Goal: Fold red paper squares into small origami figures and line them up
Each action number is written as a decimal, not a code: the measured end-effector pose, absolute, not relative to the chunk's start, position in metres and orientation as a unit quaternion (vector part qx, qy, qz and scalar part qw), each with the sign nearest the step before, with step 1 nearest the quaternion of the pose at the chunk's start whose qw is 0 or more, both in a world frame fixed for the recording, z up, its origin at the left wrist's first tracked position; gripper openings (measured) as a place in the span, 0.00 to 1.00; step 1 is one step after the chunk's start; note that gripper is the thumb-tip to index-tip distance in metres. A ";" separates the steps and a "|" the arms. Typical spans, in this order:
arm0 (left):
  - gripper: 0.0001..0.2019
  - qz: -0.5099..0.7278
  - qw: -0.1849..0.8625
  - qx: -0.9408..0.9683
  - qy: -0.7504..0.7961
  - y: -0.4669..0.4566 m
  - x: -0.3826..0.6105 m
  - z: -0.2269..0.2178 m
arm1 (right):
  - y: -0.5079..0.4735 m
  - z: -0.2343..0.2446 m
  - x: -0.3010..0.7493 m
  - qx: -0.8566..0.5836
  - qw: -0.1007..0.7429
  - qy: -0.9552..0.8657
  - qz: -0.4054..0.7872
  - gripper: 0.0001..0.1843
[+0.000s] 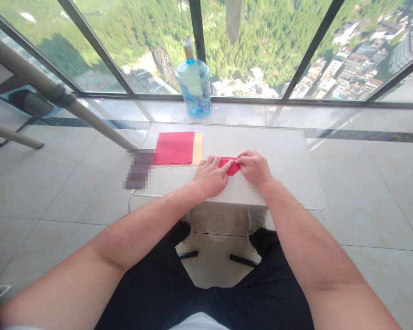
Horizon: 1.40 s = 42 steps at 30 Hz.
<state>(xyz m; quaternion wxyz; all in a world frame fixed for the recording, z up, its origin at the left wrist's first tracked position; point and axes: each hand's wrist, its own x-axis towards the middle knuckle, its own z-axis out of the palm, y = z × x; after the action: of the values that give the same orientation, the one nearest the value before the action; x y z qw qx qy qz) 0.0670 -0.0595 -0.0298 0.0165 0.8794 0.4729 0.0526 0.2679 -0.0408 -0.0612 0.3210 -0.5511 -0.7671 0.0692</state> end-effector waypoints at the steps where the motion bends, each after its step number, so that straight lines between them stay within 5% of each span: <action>1: 0.25 0.052 0.017 0.879 0.474 -0.059 0.067 -0.030 | -0.041 -0.061 0.268 -0.551 0.319 -0.768 0.068 0.11; 19: 0.25 0.063 0.035 0.877 0.475 -0.058 0.067 -0.029 | -0.041 -0.058 0.277 -0.563 0.257 -0.786 0.007 0.11; 30: 0.25 0.064 0.032 0.878 0.473 -0.059 0.068 -0.028 | -0.059 -0.038 0.250 -0.585 0.085 -0.804 -0.066 0.14; 38: 0.25 0.068 0.032 0.872 0.484 -0.059 0.066 -0.027 | -0.069 -0.039 0.244 -0.597 0.075 -0.796 -0.069 0.24; 42: 0.25 0.061 0.029 0.869 0.490 -0.059 0.066 -0.025 | -0.070 -0.036 0.241 -0.609 0.062 -0.789 -0.055 0.22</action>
<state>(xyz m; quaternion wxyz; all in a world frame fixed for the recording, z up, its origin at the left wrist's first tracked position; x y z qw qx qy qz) 0.0657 -0.0586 -0.0255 0.0291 0.8689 0.4903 0.0615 0.2406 -0.0705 -0.0357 0.0619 -0.6086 -0.7891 -0.0551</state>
